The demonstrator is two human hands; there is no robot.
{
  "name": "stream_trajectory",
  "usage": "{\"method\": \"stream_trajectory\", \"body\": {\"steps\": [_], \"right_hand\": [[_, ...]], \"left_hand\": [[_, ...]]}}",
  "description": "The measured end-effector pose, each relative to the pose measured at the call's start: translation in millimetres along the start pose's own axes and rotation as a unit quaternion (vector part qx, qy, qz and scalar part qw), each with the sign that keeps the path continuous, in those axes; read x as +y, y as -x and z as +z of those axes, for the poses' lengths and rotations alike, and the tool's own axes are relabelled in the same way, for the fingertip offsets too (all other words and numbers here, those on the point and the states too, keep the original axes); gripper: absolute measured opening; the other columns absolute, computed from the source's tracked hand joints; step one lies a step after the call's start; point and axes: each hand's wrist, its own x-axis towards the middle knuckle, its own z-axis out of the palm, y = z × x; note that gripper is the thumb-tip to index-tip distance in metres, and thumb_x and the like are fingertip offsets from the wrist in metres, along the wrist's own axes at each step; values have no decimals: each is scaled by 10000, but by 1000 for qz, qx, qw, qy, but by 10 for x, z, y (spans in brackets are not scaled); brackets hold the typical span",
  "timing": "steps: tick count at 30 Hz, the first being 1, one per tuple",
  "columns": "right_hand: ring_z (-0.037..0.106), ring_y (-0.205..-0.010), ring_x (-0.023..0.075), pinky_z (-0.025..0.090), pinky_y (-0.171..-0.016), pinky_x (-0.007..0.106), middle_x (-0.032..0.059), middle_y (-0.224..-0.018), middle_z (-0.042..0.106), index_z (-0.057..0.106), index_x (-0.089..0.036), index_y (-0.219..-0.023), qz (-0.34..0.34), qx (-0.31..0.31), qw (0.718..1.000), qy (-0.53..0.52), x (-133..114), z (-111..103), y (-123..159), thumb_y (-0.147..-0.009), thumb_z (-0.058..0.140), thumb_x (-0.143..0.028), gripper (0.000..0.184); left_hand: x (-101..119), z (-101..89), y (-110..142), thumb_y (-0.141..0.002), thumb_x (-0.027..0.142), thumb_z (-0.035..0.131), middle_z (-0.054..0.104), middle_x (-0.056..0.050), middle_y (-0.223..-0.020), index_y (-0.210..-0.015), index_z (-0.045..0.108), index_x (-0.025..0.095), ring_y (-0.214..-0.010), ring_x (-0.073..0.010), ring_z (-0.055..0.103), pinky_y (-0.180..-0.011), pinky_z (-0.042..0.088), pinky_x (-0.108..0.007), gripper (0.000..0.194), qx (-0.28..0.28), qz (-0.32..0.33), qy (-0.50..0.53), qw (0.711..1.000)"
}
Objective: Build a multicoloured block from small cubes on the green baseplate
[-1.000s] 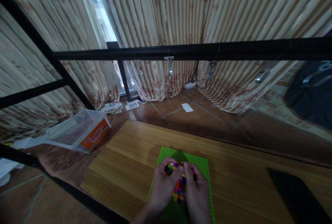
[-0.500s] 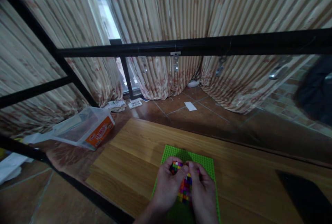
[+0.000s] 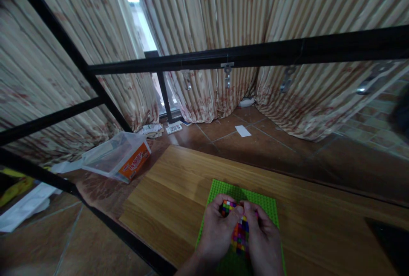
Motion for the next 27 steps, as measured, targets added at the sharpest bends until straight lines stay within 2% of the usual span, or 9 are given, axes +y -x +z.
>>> {"method": "stream_trajectory", "body": {"steps": [4, 7, 10, 13, 19, 23, 27], "right_hand": [[686, -826, 239, 523, -630, 287, 51, -960, 759, 740, -202, -938, 32, -1, 999, -37, -5, 0, 10, -638, 723, -632, 525], [684, -882, 250, 525, -654, 296, 38, -974, 757, 739, -219, -950, 39, 15, 994, -97, -23, 7, 40, -637, 727, -579, 478], [684, -904, 226, 520, -732, 295, 23, -979, 760, 750, -224, -902, 7, 14, 990, -140, -35, 15, 60, -668, 708, -512, 373], [689, -859, 205, 513, -746, 293, 18, -955, 764, 756, -227, -864, -25, 2, 988, -152, -39, 18, 61, -702, 673, -474, 307], [682, -884, 219, 510, -743, 291, 35, -948, 765, 763, -217, -835, -18, 15, 991, -130, -65, 18, 56, -683, 671, -458, 299], [678, -846, 225, 514, -701, 297, 34, -934, 756, 757, -218, -872, -2, -3, 993, -115, -49, 7, 40, -688, 688, -500, 344], [683, -876, 234, 517, -723, 307, 36, -972, 757, 755, -222, -913, -4, -10, 996, -87, -5, -3, 10, -716, 665, -529, 375]], "left_hand": [[23, -22, -9, -799, 308, 609, 564, 8, -700, -812, 624, 162, -652, -122, 492, -627, 403, -240, 147, 7, 6, 25, 1000], [84, -63, 16, -734, 242, 592, 634, -18, -777, -857, 674, 157, -732, -147, 549, -687, 426, -248, 171, 6, -20, 79, 997], [144, -110, 45, -692, 202, 562, 693, -42, -887, -873, 711, 152, -801, -168, 590, -740, 447, -256, 240, 7, -20, 121, 992], [166, -138, 53, -695, 203, 552, 714, -52, -924, -887, 727, 149, -830, -179, 606, -752, 458, -259, 266, 5, -20, 131, 991], [109, -105, 25, -787, 313, 592, 683, -38, -864, -864, 709, 155, -798, -164, 596, -743, 454, -259, 212, 1, -25, 119, 993], [74, -71, -5, -783, 333, 634, 652, -26, -798, -854, 682, 152, -723, -145, 560, -687, 441, -253, 200, -1, -1, 68, 998], [70, -59, -13, -798, 340, 618, 622, -12, -749, -844, 670, 156, -681, -132, 533, -644, 422, -243, 197, -3, 10, 51, 999]]}}
